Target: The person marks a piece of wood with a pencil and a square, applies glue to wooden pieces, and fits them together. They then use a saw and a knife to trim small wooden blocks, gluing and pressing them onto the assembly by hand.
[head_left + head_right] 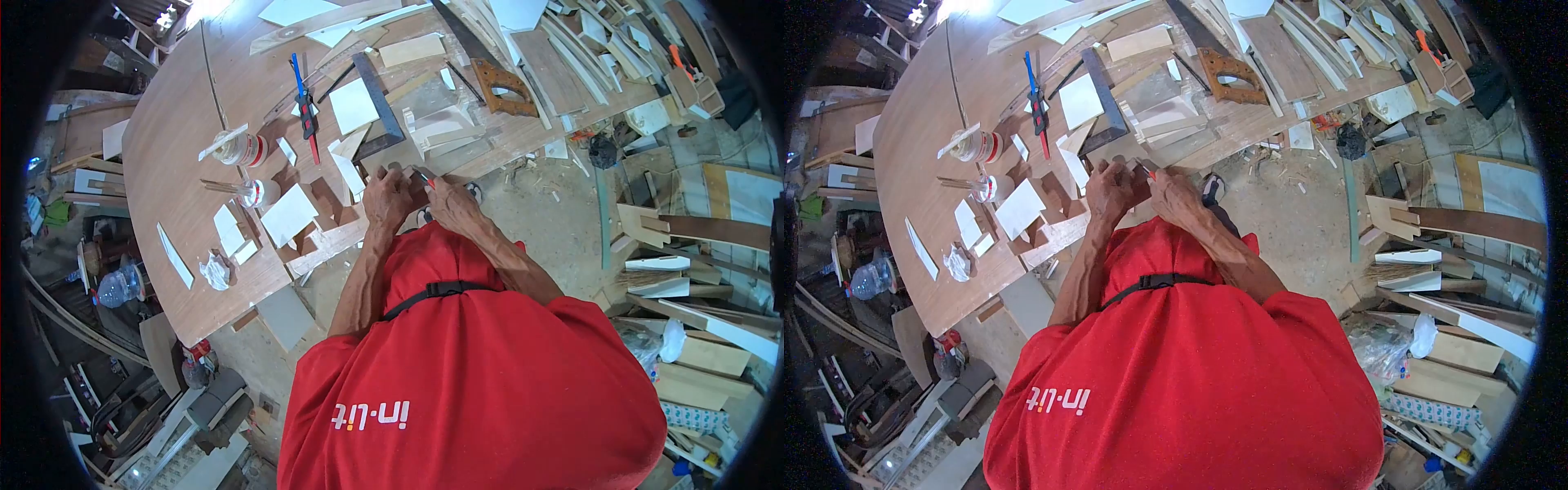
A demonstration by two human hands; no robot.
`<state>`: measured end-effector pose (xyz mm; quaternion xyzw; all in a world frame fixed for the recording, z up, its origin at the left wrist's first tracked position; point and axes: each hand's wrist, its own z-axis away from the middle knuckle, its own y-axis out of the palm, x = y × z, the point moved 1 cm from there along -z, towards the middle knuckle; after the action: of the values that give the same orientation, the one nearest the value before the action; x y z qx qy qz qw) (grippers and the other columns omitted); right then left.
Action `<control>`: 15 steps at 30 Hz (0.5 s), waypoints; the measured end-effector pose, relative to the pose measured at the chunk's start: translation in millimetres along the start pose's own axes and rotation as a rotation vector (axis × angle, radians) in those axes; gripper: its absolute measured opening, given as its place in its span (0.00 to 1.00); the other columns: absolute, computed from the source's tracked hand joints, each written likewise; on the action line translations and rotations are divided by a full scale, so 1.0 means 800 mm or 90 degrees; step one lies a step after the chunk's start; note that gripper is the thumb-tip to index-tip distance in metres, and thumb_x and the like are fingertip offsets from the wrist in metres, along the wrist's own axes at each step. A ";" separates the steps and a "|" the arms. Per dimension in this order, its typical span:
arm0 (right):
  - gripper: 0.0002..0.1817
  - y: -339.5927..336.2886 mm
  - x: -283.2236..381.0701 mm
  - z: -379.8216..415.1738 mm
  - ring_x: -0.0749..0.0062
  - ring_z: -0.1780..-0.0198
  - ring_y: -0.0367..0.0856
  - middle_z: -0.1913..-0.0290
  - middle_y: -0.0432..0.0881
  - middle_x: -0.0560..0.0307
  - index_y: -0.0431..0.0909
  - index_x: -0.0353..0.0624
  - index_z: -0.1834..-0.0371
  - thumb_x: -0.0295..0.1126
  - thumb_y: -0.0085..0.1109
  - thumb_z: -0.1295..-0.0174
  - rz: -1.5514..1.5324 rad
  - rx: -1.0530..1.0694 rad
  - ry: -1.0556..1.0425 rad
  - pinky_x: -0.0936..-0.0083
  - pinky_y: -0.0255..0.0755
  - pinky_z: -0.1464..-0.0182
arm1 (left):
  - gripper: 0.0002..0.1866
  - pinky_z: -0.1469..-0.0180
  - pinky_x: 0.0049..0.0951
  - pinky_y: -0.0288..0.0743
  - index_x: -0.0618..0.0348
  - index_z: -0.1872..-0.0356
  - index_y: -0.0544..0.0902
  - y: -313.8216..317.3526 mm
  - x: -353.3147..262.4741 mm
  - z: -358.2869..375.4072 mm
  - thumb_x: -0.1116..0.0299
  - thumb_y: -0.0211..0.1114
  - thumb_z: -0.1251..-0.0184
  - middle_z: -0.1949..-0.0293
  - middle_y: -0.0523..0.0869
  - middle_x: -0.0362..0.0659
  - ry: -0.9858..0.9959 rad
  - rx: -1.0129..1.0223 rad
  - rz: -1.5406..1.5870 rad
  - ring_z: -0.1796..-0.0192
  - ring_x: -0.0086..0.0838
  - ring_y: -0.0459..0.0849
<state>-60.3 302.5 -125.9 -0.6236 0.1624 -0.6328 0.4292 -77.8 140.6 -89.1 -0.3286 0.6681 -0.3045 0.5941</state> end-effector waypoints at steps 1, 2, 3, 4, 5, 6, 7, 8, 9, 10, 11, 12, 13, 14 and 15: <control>0.14 -0.007 0.002 0.005 0.35 0.65 0.82 0.72 0.80 0.30 0.73 0.35 0.62 0.38 0.50 0.32 0.001 -0.003 0.002 0.49 0.73 0.65 | 0.06 0.65 0.45 0.75 0.58 0.69 0.81 0.000 0.000 0.001 0.68 0.67 0.45 0.66 0.78 0.50 0.003 0.002 0.007 0.64 0.49 0.82; 0.13 -0.014 0.002 0.015 0.35 0.65 0.81 0.71 0.80 0.30 0.73 0.35 0.63 0.37 0.50 0.33 0.004 0.015 0.006 0.49 0.73 0.65 | 0.06 0.65 0.45 0.75 0.58 0.69 0.81 0.001 0.000 0.002 0.68 0.67 0.45 0.66 0.78 0.50 0.005 0.004 0.008 0.64 0.49 0.82; 0.13 -0.030 0.012 0.025 0.36 0.65 0.81 0.70 0.80 0.31 0.73 0.35 0.63 0.36 0.50 0.33 0.009 0.033 0.009 0.50 0.73 0.65 | 0.07 0.63 0.44 0.76 0.57 0.66 0.82 0.000 -0.001 0.002 0.68 0.67 0.44 0.65 0.80 0.50 0.002 0.012 -0.003 0.63 0.49 0.82; 0.13 -0.046 0.022 0.035 0.36 0.65 0.81 0.70 0.80 0.31 0.73 0.35 0.63 0.36 0.50 0.33 0.009 0.033 0.011 0.50 0.73 0.65 | 0.08 0.61 0.43 0.77 0.55 0.63 0.83 -0.003 -0.002 0.003 0.68 0.67 0.44 0.64 0.81 0.49 -0.003 0.019 -0.015 0.61 0.49 0.82; 0.13 -0.064 0.032 0.045 0.40 0.67 0.81 0.72 0.80 0.33 0.74 0.34 0.64 0.37 0.52 0.33 -0.038 0.016 0.021 0.53 0.73 0.66 | 0.08 0.61 0.43 0.77 0.55 0.63 0.83 -0.006 -0.003 0.005 0.68 0.67 0.44 0.64 0.81 0.49 -0.002 0.018 -0.014 0.61 0.49 0.82; 0.14 -0.077 0.039 0.054 0.43 0.70 0.81 0.73 0.80 0.36 0.74 0.34 0.64 0.37 0.53 0.33 -0.085 -0.001 0.032 0.56 0.73 0.67 | 0.11 0.61 0.43 0.77 0.56 0.58 0.82 -0.012 -0.005 0.010 0.69 0.67 0.43 0.64 0.80 0.50 -0.009 0.028 0.009 0.61 0.48 0.82; 0.14 -0.088 0.040 0.060 0.43 0.70 0.81 0.73 0.80 0.36 0.74 0.34 0.64 0.37 0.53 0.33 -0.084 -0.003 0.030 0.56 0.73 0.67 | 0.15 0.61 0.42 0.76 0.56 0.52 0.81 -0.021 -0.011 0.012 0.70 0.66 0.41 0.63 0.79 0.50 -0.012 0.036 0.032 0.61 0.47 0.82; 0.15 -0.096 0.040 0.066 0.50 0.73 0.79 0.75 0.79 0.40 0.75 0.34 0.64 0.39 0.55 0.33 -0.171 0.001 0.022 0.59 0.72 0.69 | 0.15 0.61 0.42 0.76 0.56 0.52 0.81 -0.031 -0.018 0.015 0.70 0.66 0.41 0.63 0.79 0.50 -0.011 0.035 0.031 0.61 0.47 0.82; 0.17 -0.101 0.041 0.072 0.56 0.75 0.77 0.76 0.78 0.43 0.76 0.33 0.64 0.40 0.57 0.34 -0.259 0.008 0.014 0.63 0.71 0.70 | 0.16 0.62 0.41 0.76 0.59 0.49 0.80 -0.047 -0.033 0.018 0.72 0.64 0.39 0.64 0.79 0.51 0.003 0.013 0.112 0.63 0.47 0.81; 0.17 -0.104 0.043 0.075 0.56 0.75 0.77 0.76 0.78 0.43 0.76 0.33 0.64 0.40 0.57 0.34 -0.260 0.008 0.012 0.63 0.71 0.70 | 0.17 0.63 0.40 0.76 0.61 0.46 0.78 -0.059 -0.044 0.020 0.75 0.62 0.38 0.64 0.79 0.52 0.018 -0.009 0.191 0.64 0.47 0.81; 0.14 -0.108 0.044 0.075 0.69 0.75 0.73 0.78 0.74 0.52 0.78 0.35 0.67 0.38 0.60 0.35 -0.303 -0.027 0.044 0.70 0.67 0.72 | 0.17 0.63 0.40 0.76 0.61 0.46 0.78 -0.063 -0.049 0.020 0.75 0.62 0.38 0.64 0.79 0.52 0.021 -0.012 0.190 0.64 0.47 0.81; 0.13 -0.115 0.048 0.076 0.82 0.75 0.69 0.80 0.71 0.62 0.79 0.37 0.70 0.36 0.63 0.35 -0.344 -0.061 0.075 0.77 0.63 0.74 | 0.18 0.63 0.37 0.77 0.63 0.45 0.76 -0.067 -0.055 0.020 0.76 0.61 0.36 0.63 0.79 0.52 0.052 -0.027 0.222 0.64 0.45 0.82; 0.13 -0.122 0.055 0.075 0.82 0.75 0.69 0.80 0.71 0.62 0.79 0.37 0.70 0.36 0.63 0.35 -0.342 -0.063 0.071 0.77 0.63 0.74 | 0.18 0.62 0.34 0.78 0.66 0.43 0.74 -0.071 -0.062 0.019 0.78 0.59 0.34 0.61 0.79 0.53 0.083 -0.043 0.255 0.64 0.42 0.83; 0.12 -0.129 0.063 0.072 0.80 0.75 0.70 0.78 0.75 0.60 0.80 0.37 0.65 0.36 0.64 0.37 -0.435 -0.060 0.106 0.76 0.65 0.74 | 0.18 0.62 0.34 0.78 0.66 0.43 0.74 -0.076 -0.071 0.019 0.78 0.59 0.34 0.61 0.79 0.53 0.088 -0.049 0.254 0.64 0.42 0.83; 0.13 -0.132 0.070 0.068 0.78 0.75 0.70 0.76 0.79 0.59 0.82 0.36 0.61 0.37 0.66 0.39 -0.527 -0.056 0.141 0.75 0.67 0.73 | 0.17 0.61 0.32 0.79 0.66 0.43 0.74 -0.083 -0.082 0.017 0.79 0.58 0.32 0.59 0.80 0.52 0.048 -0.042 0.375 0.63 0.39 0.84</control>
<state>-37.4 339.7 -1.7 -0.5824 -0.0295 -0.8071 0.0919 -53.8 152.9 1.0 -0.1283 0.7658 -0.1095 0.6206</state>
